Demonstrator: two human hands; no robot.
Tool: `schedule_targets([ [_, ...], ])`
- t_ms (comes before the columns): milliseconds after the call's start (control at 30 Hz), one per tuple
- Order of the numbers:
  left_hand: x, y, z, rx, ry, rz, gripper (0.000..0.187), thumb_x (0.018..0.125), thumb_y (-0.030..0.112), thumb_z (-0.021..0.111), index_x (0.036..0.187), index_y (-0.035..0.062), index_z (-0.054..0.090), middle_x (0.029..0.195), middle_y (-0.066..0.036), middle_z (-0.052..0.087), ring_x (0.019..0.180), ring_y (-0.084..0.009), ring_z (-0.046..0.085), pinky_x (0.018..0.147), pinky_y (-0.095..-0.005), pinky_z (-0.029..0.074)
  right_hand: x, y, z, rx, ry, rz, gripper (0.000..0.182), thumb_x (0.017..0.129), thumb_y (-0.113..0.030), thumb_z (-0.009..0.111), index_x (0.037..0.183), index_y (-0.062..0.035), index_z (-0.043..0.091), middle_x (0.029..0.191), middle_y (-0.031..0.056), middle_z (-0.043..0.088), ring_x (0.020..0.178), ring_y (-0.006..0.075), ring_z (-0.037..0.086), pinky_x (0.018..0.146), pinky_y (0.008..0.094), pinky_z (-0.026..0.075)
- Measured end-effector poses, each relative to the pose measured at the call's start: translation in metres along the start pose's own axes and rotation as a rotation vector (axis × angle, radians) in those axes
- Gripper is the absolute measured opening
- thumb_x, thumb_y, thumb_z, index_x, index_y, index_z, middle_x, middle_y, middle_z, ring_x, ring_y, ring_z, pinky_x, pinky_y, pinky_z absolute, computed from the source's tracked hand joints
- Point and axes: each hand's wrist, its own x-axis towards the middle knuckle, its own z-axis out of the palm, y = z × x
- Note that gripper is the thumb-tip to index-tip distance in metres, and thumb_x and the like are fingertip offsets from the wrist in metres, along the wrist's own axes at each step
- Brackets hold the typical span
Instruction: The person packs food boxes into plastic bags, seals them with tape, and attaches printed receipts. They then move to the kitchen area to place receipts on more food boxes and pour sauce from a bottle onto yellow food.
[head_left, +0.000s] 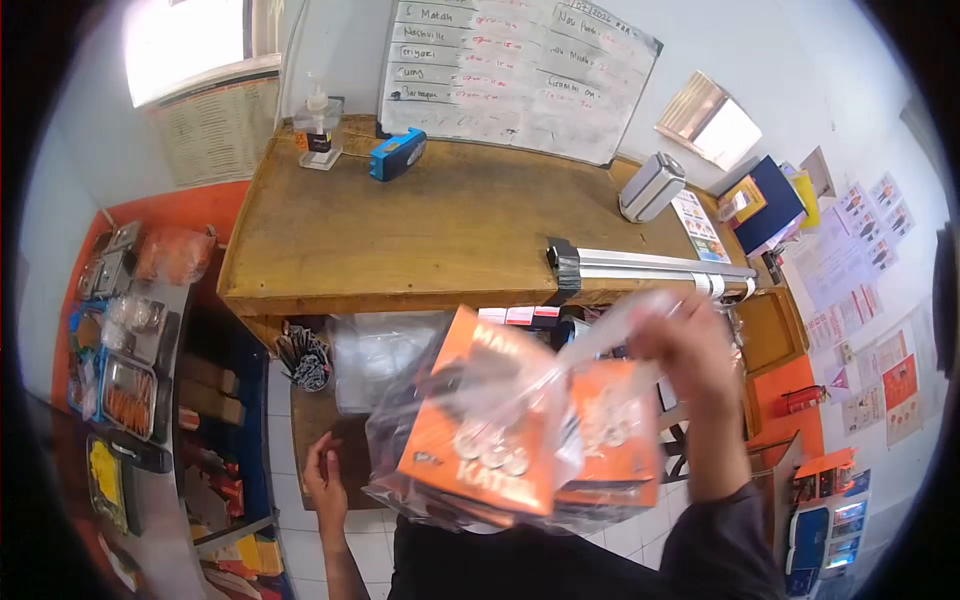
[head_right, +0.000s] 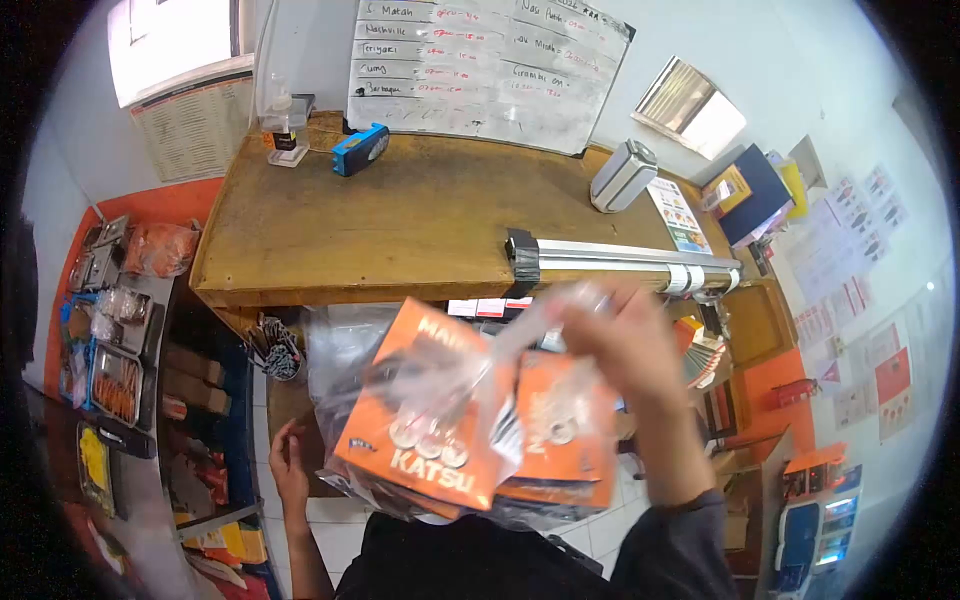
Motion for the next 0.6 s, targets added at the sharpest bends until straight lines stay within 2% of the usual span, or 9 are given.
schedule_targets([
  [67,0.008,-0.005,0.003,-0.088,-0.048,-0.005,0.037,0.103,0.028,0.056,0.128,0.0008,0.061,0.108,-0.009,0.068,0.102,-0.0155,0.061,0.091,-0.0296,0.047,0.018,-0.06,-0.001,0.045,0.023,-0.189,0.026,0.089,-0.013,0.068,0.067,-0.0085,0.055,0.056,-0.0043,0.044,0.047,0.0063,0.037,0.047,0.0265,0.03],
  [100,0.011,-0.007,0.006,-0.148,-0.081,-0.022,0.037,0.103,0.028,0.056,0.127,0.0004,0.061,0.107,-0.009,0.068,0.102,-0.0153,0.061,0.092,-0.0295,0.047,0.032,-0.081,-0.015,-0.017,-0.038,-0.283,0.034,0.089,-0.013,0.067,0.062,-0.0114,0.046,0.055,-0.005,0.036,0.046,0.0072,0.029,0.046,0.0282,0.026],
  [133,0.014,-0.006,0.008,-0.207,-0.114,-0.034,0.036,0.103,0.028,0.056,0.126,0.0001,0.062,0.107,-0.008,0.068,0.102,-0.0151,0.061,0.092,-0.0294,0.047,0.039,-0.107,-0.012,-0.005,-0.004,-0.262,0.042,0.09,-0.014,0.066,0.06,-0.0138,0.037,0.055,-0.0056,0.03,0.046,0.007,0.026,0.047,0.0283,0.023],
  [167,0.017,-0.003,0.011,-0.229,-0.148,-0.031,0.036,0.103,0.027,0.056,0.125,-0.0003,0.062,0.107,-0.008,0.068,0.102,-0.015,0.061,0.092,-0.0293,0.046,0.049,-0.131,-0.015,-0.019,-0.044,-0.269,0.04,0.09,-0.013,0.067,0.063,-0.0144,0.038,0.055,-0.0065,0.027,0.046,0.0063,0.024,0.047,0.0277,0.023],
  [200,0.015,0.0,0.011,-0.25,-0.182,-0.026,0.036,0.103,0.027,0.056,0.125,-0.0007,0.062,0.107,-0.008,0.068,0.101,-0.015,0.061,0.093,-0.0291,0.046,0.052,-0.149,0.0,-0.032,0.107,-0.3,0.039,0.089,-0.012,0.07,0.066,-0.0151,0.039,0.055,-0.0073,0.027,0.046,0.0055,0.024,0.046,0.0273,0.022],
  [267,0.011,-0.003,0.012,-0.253,-0.215,0.005,0.035,0.103,0.026,0.056,0.124,-0.0012,0.062,0.107,-0.009,0.068,0.1,-0.0148,0.062,0.093,-0.0287,0.046,0.08,-0.167,-0.016,-0.089,0.007,-0.374,0.036,0.086,-0.012,0.075,0.07,-0.0138,0.043,0.055,-0.0077,0.029,0.046,0.0049,0.025,0.046,0.027,0.023],
  [433,0.0,-0.038,0.0,-0.268,-0.188,0.036,0.034,0.103,0.026,0.058,0.123,-0.001,0.063,0.105,-0.009,0.067,0.095,-0.0144,0.063,0.091,-0.0273,0.048,0.153,-0.172,-0.027,-0.138,0.096,-0.496,0.024,0.083,-0.013,0.079,0.074,-0.0041,0.058,0.055,-0.0063,0.036,0.045,0.0058,0.031,0.045,0.0264,0.023],
  [533,-0.002,-0.071,-0.02,-0.354,-0.235,-0.013,0.037,0.103,0.031,0.056,0.121,-0.0016,0.062,0.1,-0.009,0.067,0.092,-0.0161,0.064,0.082,-0.0293,0.053,0.191,-0.17,-0.025,-0.273,0.16,-0.531,0.024,0.08,-0.015,0.08,0.074,0.0013,0.064,0.055,-0.0037,0.042,0.047,0.0058,0.033,0.046,0.0259,0.024],
  [600,-0.007,-0.061,-0.042,-0.109,-0.247,-0.026,0.043,0.101,0.033,0.059,0.13,0.0021,0.06,0.113,-0.013,0.068,0.104,-0.025,0.065,0.09,-0.0367,0.051,0.213,-0.168,-0.021,-0.435,0.167,-0.581,0.03,0.078,-0.02,0.082,0.074,0.0033,0.065,0.059,-0.0018,0.047,0.051,0.0083,0.04,0.047,0.0283,0.032],
])
